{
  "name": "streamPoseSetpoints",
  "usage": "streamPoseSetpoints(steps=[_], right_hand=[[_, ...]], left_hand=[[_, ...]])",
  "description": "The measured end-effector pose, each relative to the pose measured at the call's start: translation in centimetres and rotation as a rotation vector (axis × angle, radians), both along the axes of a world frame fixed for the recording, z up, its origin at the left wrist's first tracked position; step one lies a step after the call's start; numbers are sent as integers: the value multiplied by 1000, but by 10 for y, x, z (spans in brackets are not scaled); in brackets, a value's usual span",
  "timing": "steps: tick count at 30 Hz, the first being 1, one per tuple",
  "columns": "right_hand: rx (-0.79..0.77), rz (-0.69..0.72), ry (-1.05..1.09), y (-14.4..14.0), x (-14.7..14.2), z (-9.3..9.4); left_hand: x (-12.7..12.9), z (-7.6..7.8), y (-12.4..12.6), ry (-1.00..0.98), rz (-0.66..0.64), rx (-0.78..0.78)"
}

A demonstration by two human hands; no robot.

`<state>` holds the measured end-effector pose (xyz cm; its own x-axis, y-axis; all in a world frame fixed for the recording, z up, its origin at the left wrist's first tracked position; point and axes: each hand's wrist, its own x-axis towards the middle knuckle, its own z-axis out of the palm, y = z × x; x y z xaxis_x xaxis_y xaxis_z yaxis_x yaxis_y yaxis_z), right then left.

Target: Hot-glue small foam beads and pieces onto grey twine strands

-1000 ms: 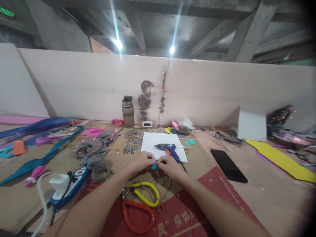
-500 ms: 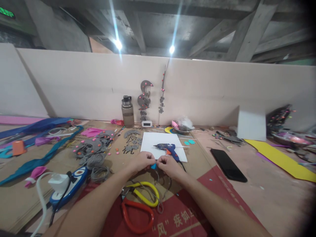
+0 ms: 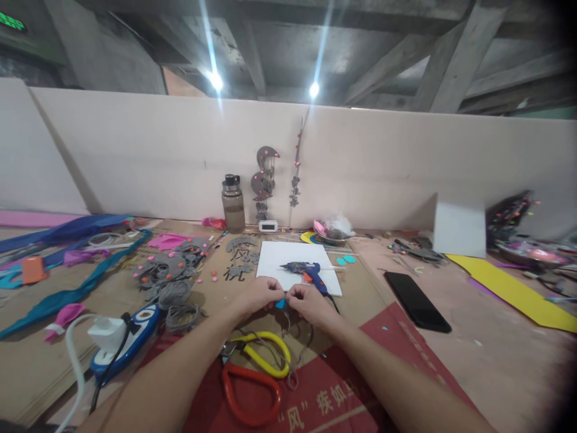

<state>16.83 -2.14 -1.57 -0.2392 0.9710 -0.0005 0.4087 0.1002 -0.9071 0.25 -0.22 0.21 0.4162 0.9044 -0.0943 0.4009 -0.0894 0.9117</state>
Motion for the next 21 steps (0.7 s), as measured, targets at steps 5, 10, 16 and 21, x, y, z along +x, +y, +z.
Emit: streamPoseSetpoints(steps=[5, 10, 16, 21], right_hand=[[1, 4, 0, 0, 1, 0], [14, 2, -5, 0, 1, 1], [8, 3, -11, 0, 0, 2], [16, 2, -15, 0, 0, 1]], left_hand=[[0, 1, 0, 10, 5, 3], [0, 2, 0, 14, -1, -11], [0, 3, -1, 10, 5, -3], [1, 3, -1, 21, 4, -24]])
